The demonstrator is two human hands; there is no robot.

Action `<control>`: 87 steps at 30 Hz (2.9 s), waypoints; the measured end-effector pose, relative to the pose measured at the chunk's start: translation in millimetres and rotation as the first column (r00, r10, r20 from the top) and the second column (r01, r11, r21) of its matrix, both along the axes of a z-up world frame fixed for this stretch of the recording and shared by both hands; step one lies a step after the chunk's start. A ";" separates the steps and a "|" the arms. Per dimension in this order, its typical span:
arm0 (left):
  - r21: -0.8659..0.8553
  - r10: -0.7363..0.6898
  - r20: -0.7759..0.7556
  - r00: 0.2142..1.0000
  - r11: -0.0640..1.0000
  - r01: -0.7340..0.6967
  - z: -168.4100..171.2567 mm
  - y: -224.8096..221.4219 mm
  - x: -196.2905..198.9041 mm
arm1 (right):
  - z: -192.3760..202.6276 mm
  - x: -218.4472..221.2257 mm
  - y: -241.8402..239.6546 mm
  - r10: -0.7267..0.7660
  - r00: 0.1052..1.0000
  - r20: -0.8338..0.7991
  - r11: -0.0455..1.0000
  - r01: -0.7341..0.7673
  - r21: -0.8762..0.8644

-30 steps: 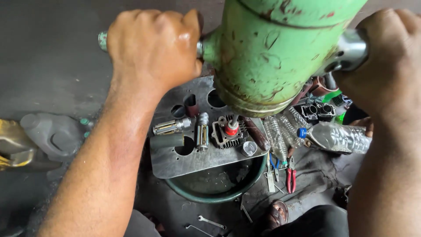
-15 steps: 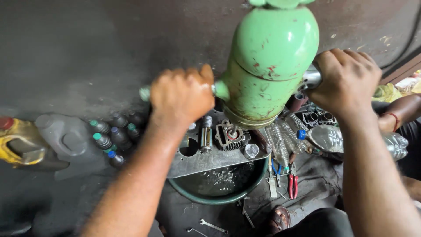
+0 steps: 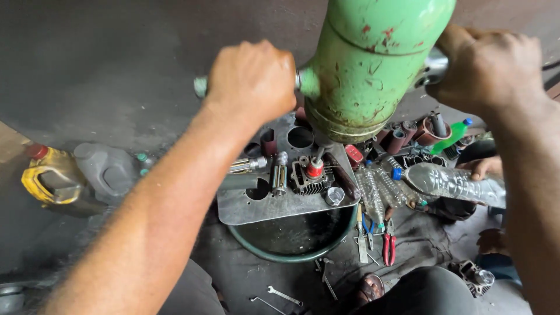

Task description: Honing a motorcycle engine cylinder block using a vertical honing machine.

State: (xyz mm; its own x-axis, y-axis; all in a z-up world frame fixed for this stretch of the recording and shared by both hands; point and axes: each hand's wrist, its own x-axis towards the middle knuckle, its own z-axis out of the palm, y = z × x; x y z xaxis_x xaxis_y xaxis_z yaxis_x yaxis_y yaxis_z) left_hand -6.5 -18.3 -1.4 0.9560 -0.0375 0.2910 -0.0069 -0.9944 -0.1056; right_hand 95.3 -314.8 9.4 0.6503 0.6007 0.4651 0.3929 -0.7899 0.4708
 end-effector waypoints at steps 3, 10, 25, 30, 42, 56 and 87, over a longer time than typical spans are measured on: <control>0.033 -0.032 0.045 0.999 0.999 0.030 14.5 7.0 3.3 | 3.0 -8.3 -6.7 0.017 1.000 0.006 0.997 -0.018 0.070; 0.194 -0.255 0.421 0.870 0.963 0.188 5.0 27.1 16.8 | -35.1 15.0 -33.5 0.415 0.907 0.075 0.837 -0.413 0.359; 0.276 -0.288 0.466 0.837 0.946 0.172 -89.2 40.7 44.4 | -80.0 -8.0 -8.4 0.069 0.982 0.175 0.979 -0.100 0.178; 0.127 -0.106 0.365 0.925 0.990 0.063 -102.3 12.6 18.1 | -113.0 30.2 -21.9 0.207 0.958 0.199 0.950 -0.246 0.193; -0.073 -0.019 -0.001 1.000 0.997 0.018 -15.2 -10.7 -6.5 | -29.5 25.9 -12.6 0.268 0.952 0.147 0.962 -0.274 0.020; 0.148 -0.172 0.306 0.936 0.980 0.132 -3.9 19.4 19.1 | -56.7 22.4 -36.7 0.533 0.839 0.108 0.749 -0.528 0.402; -0.021 -0.030 0.034 0.999 0.999 0.030 5.3 -4.6 -5.2 | -13.7 9.5 -18.1 0.252 0.959 0.129 0.956 -0.268 0.121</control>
State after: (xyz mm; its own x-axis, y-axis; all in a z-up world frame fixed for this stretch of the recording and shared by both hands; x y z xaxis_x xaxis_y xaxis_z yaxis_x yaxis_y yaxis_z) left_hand -11.6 -22.9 4.0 0.9440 -0.0592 0.3245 -0.0334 -0.9959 -0.0845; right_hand 104.7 -332.9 -4.4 0.4197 0.6686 0.6139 0.5448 -0.7265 0.4188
